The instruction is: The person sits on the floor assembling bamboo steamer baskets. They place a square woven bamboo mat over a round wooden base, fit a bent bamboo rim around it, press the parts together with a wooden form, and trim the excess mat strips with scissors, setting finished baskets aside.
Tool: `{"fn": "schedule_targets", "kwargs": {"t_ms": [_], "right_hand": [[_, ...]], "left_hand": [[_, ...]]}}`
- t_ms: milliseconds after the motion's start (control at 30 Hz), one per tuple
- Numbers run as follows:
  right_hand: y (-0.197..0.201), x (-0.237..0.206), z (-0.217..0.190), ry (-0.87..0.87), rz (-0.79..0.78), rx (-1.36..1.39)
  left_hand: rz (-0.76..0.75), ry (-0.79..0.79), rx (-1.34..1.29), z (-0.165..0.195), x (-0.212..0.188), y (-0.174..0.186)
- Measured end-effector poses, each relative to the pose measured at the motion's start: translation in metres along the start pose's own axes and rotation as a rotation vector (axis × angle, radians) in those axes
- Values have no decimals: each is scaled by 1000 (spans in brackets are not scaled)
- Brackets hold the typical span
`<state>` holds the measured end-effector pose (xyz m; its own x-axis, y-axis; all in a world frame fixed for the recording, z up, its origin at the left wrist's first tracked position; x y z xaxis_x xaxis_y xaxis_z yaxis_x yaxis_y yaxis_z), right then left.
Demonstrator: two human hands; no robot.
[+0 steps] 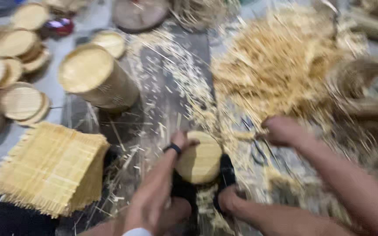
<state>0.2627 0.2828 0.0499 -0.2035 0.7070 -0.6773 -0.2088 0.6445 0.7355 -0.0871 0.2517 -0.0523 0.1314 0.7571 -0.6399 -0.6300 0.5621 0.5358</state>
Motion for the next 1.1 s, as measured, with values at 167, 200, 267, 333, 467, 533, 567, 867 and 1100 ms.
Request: {"fn": "schedule_targets", "kwargs": {"t_ms": [167,200,267,333,467,533,567,867,1100], "right_hand": [[-68,-59,98,-206,184,505],[-88,-48,98,-182,214,551],[-132,-13,92,-185,129,653],[-170,22,81,-214,110,686],[-202,58,58,-157,363,445],[-212,71,57,-232,313,564],[-219,77,61,-291,203,769],[-247,93,47,55,-402,1274],[-273,55,64,-54,-470,1447]], "left_hand": [[443,-483,251,19,-73,-23],[524,-640,388,20,-87,-37],[341,-491,639,7,-88,-77],[228,-469,818,-12,-90,-104],[64,-546,857,-56,-102,-107],[31,-381,724,-70,-98,-93],[52,-236,618,-75,-94,-86],[421,-157,311,-36,-38,-111],[407,-404,403,-24,1,-102]]}}
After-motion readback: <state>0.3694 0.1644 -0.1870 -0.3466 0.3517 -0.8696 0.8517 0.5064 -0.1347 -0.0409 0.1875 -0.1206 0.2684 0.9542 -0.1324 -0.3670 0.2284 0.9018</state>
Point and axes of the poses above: each hand's wrist, its own x-axis towards the middle knuckle, its own y-axis out of the back of the hand, z = x × y, the point moved 4 cm from there along x, towards the middle knuckle, and after that the axes turned 14 degrees about -z, right-handed, at the moved point
